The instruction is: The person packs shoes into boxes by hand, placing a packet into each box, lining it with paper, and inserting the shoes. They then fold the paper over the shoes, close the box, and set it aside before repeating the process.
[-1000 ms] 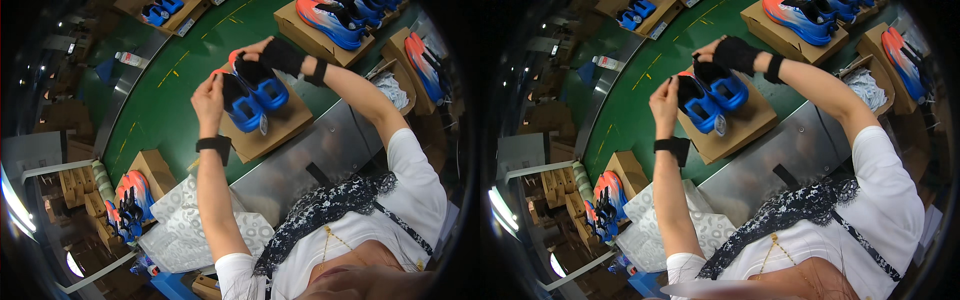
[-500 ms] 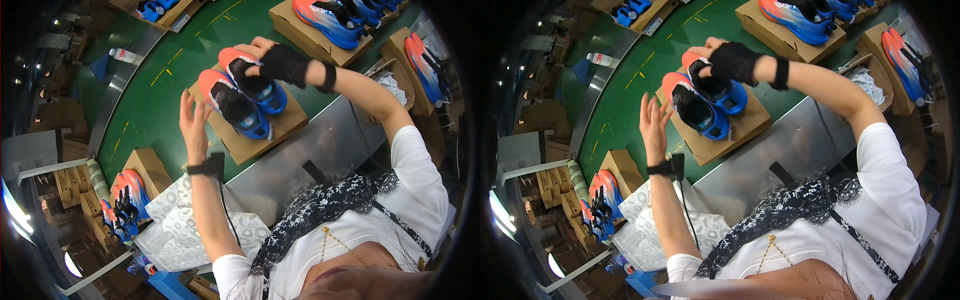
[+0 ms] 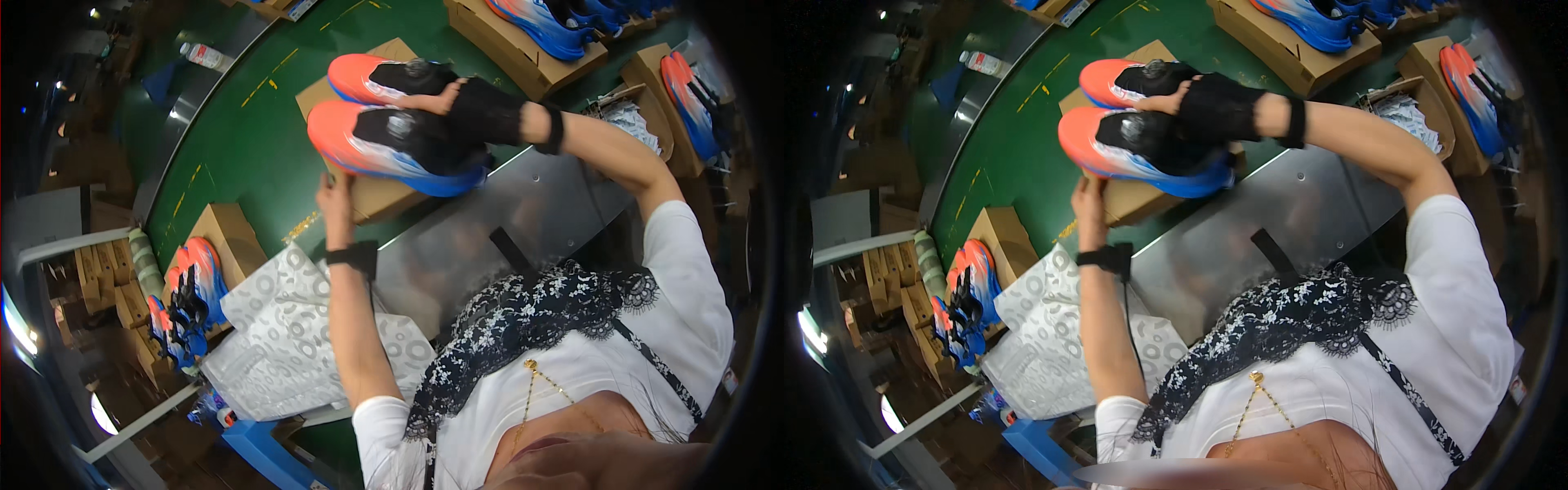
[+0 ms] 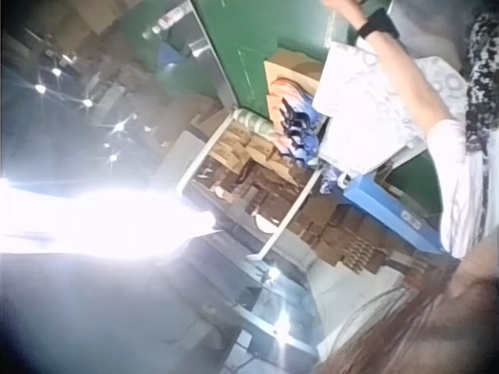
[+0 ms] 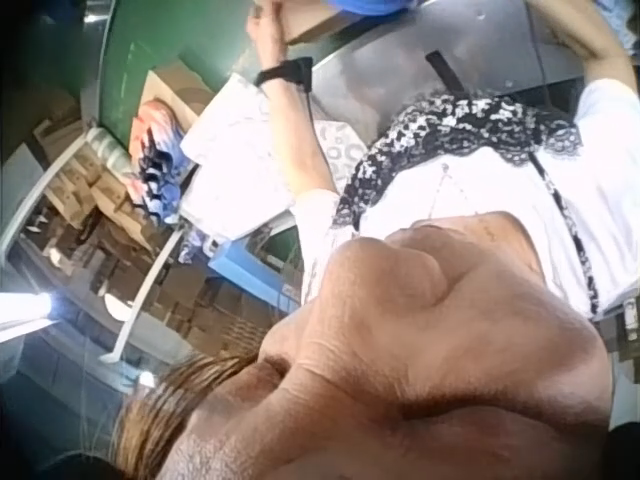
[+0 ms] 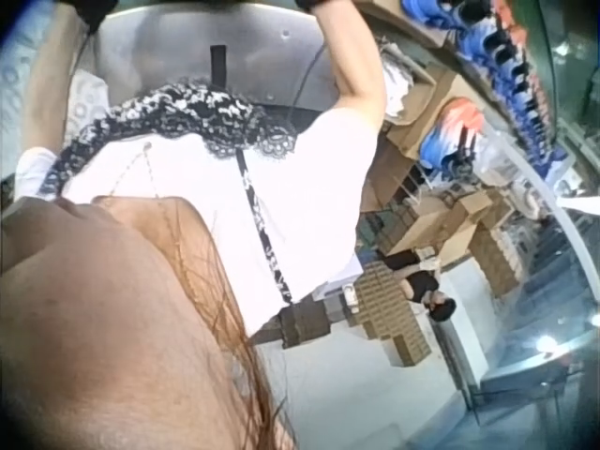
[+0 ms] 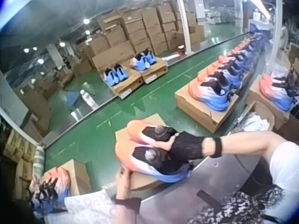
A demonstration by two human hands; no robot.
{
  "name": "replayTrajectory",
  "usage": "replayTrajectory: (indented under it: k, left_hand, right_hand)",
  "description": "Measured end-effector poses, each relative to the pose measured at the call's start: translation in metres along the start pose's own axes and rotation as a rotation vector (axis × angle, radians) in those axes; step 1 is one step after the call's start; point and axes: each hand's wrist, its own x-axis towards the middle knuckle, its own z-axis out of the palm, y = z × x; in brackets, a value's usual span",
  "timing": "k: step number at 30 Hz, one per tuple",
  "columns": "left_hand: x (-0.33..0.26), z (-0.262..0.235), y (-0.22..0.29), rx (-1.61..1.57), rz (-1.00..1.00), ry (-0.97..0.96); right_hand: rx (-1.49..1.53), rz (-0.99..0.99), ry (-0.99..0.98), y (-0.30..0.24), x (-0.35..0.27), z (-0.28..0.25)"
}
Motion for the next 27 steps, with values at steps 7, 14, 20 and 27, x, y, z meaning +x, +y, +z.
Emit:
replayTrajectory:
  k: [7, 14, 20, 27]
  left_hand:
    - [0.038, -0.054, 0.076, -0.390, -0.271, -0.252]
    - [0.026, -0.029, 0.121, -0.423, -0.180, -0.140]
    - [-0.026, 0.033, 0.120, -0.031, 0.126, -0.129]
    - [-0.050, 0.058, 0.100, 0.068, 0.155, -0.193]
  right_hand:
    - [0.180, -0.481, 0.142, -0.030, -0.095, 0.008]
    - [-0.013, -0.437, -0.377, -0.019, -0.135, 0.051]
    - [0.091, 0.161, 0.108, -0.019, -0.072, 0.018]
    - [0.528, 0.039, 0.256, 0.004, -0.051, 0.085]
